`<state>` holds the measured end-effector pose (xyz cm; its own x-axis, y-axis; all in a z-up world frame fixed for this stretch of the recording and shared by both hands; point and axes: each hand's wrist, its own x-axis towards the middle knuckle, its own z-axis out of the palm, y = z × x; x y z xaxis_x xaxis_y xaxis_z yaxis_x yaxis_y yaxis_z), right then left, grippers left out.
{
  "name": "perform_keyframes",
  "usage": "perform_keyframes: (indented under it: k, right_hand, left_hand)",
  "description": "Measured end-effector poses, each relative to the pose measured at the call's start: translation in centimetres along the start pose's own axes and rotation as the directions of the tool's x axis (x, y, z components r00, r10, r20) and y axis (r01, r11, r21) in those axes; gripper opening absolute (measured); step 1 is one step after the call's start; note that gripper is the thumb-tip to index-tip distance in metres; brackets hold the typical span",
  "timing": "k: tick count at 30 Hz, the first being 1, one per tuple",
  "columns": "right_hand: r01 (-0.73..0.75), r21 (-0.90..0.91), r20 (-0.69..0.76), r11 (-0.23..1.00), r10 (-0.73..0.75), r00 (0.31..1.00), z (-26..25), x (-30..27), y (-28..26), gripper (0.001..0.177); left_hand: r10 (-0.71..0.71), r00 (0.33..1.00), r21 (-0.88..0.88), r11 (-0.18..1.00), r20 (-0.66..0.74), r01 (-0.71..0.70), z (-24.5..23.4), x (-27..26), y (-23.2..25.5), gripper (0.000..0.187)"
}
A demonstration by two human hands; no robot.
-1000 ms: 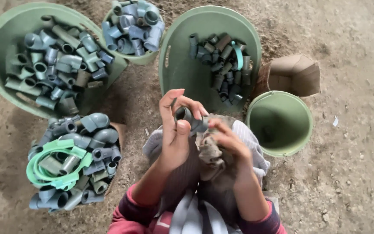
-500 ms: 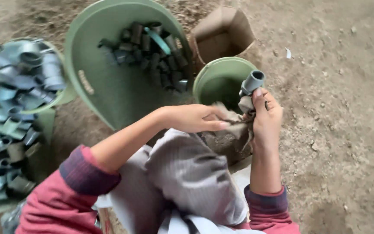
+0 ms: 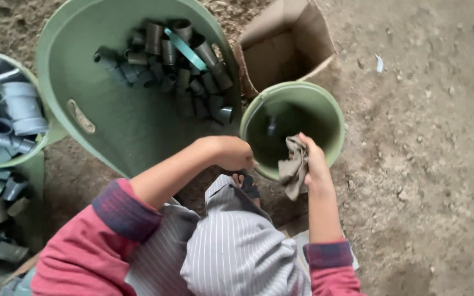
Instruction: The person sits among several green buckets filled with gray plastic pipe fittings. They pick up individual fittings, wipe them with a cloth, and place them into a bucket. The person occasionally dips the cloth into a smaller bucket of liquid to re-wet it before continuing to wipe more fittings.
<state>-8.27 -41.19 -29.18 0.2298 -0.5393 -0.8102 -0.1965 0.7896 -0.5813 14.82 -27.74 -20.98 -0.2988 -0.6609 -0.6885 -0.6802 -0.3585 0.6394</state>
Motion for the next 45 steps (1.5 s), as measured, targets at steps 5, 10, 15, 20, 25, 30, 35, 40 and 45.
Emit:
perform_keyframes:
  k: [5, 10, 15, 20, 25, 30, 35, 40, 45]
  right_hand:
    - [-0.214, 0.057, 0.352, 0.975, 0.181, 0.918, 5.8, -9.3, -3.6, 0.044]
    - [-0.085, -0.208, 0.590, 0.974, 0.194, 0.784, 14.5, -9.0, -1.2, 0.060]
    - [0.120, -0.387, 0.434, 0.914, 0.066, 0.899, 24.6, 1.4, 7.3, 0.066]
    - [0.412, -0.769, 0.361, 0.488, -0.201, 0.911, 28.2, 9.2, 11.9, 0.064]
    - [0.466, -0.769, 0.399, 0.438, -0.240, 0.885, 28.1, 5.3, 10.3, 0.055]
    - [0.574, -0.499, 0.512, 0.650, -0.313, 0.800, 26.0, -3.5, 5.6, 0.045]
    - [0.472, -0.078, 0.525, 0.878, -0.366, 0.769, 21.7, -9.6, -0.1, 0.044]
    - [0.844, 0.114, 0.668, 0.525, -0.669, 0.326, 19.3, -24.1, -4.8, 0.065]
    - [0.925, 0.348, 0.646, 0.149, -0.753, -0.122, 19.0, -33.6, -3.7, 0.047]
  left_hand:
    - [-0.123, 0.931, -0.172, 0.983, -0.344, 0.066, -4.8, -8.2, -5.4, 0.044]
    - [-0.566, 0.522, -0.716, 0.685, -0.638, -0.133, 0.3, -8.7, -16.4, 0.034]
    - [-0.678, 0.361, -0.730, 0.684, -0.640, -0.009, 9.0, 3.4, -28.7, 0.033]
    - [-0.738, 0.329, -0.808, 0.535, -0.589, -0.247, 9.9, 10.3, -30.9, 0.043]
    - [-0.740, 0.507, -0.892, 0.302, -0.442, -0.336, 8.2, 5.0, -26.6, 0.062]
    - [-0.527, 0.673, -0.791, -0.003, -0.518, -0.611, 6.7, -8.8, -18.8, 0.096]
    - [-0.451, 0.184, -0.486, 0.835, -0.873, -0.258, 7.6, -16.0, -15.0, 0.069]
    - [-0.318, -0.102, -0.264, 0.897, -0.943, -0.355, 7.0, -25.6, -1.5, 0.071]
    - [-0.290, -0.149, 0.080, 0.235, -0.945, -0.969, 8.3, -23.8, 7.3, 0.048]
